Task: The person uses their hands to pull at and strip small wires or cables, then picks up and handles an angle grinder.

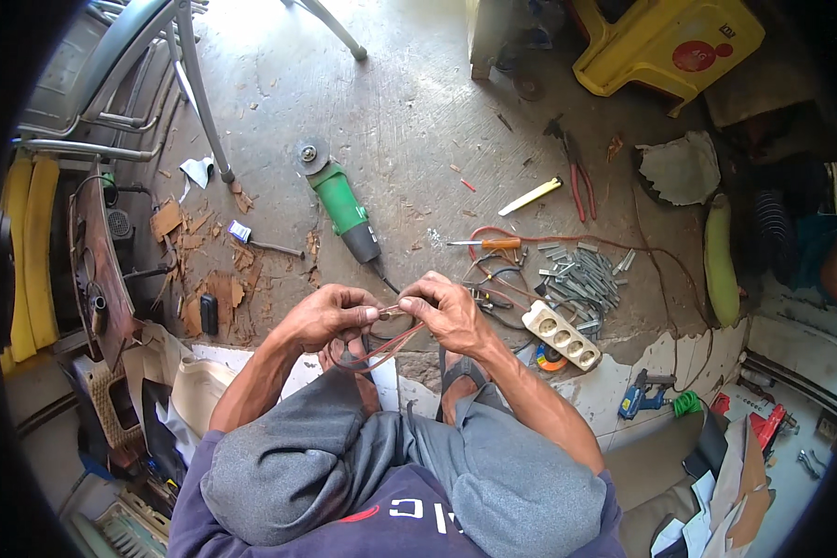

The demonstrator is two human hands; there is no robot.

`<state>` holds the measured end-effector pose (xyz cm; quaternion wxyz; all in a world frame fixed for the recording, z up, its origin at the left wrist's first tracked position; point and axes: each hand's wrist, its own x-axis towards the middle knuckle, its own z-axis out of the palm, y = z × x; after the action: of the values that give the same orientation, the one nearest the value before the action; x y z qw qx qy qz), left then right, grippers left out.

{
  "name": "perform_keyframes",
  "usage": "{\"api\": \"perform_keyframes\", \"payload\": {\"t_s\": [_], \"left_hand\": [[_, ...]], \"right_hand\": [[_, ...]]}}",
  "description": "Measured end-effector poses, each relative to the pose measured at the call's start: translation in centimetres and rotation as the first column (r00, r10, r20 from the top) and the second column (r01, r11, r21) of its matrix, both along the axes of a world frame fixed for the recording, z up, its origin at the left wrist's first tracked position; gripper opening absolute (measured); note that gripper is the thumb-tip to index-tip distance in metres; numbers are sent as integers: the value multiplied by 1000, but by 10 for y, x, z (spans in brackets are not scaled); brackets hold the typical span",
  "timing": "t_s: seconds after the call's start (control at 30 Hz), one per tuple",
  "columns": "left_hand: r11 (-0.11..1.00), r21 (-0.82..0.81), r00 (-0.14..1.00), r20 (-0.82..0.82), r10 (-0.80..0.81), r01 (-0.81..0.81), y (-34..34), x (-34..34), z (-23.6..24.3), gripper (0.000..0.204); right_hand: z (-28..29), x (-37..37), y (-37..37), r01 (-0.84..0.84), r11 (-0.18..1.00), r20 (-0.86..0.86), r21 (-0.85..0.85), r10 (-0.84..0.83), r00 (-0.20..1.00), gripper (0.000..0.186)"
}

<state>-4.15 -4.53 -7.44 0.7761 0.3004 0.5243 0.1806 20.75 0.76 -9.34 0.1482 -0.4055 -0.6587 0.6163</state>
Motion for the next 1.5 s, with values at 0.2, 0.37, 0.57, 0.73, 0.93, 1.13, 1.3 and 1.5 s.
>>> {"api": "perform_keyframes", "payload": {"t_s": [0.2, 0.37, 0.57, 0.73, 0.93, 1.13, 1.3, 1.5], "left_hand": [[996, 76, 992, -119, -40, 49, -3, -3, 6, 26], [996, 11, 994, -70, 88, -88, 0, 3, 23, 24], [975, 141, 975, -117, 189, -172, -3, 10, 22, 18], [927, 374, 976, -190, 111, -32, -12, 18, 22, 18], [921, 364, 946, -323, -15, 139, -8, 30, 10, 36], [995, 27, 982, -159, 101, -98, -5, 32, 27, 31], [818, 563, 956, -286, 59, 118, -29, 31, -24, 32], [800, 601, 903, -345, 257, 2, -52, 41, -29, 38]], "right_hand": [[8, 0, 7, -65, 947, -73, 316, 92, 993, 14], [21, 3, 10, -53, 904, -70, 424, 91, 993, 15], [22, 1, 13, -51, 920, -111, 388, 101, 989, 15], [23, 5, 7, -31, 916, -79, 399, 68, 995, 13], [27, 11, 15, -43, 890, -105, 453, 102, 989, 18], [16, 11, 21, -146, 871, -76, 470, 205, 976, 18], [22, 3, 11, -317, 795, 105, 517, 308, 945, 21], [17, -19, 3, -416, 819, 67, 394, 427, 902, 13]]}}
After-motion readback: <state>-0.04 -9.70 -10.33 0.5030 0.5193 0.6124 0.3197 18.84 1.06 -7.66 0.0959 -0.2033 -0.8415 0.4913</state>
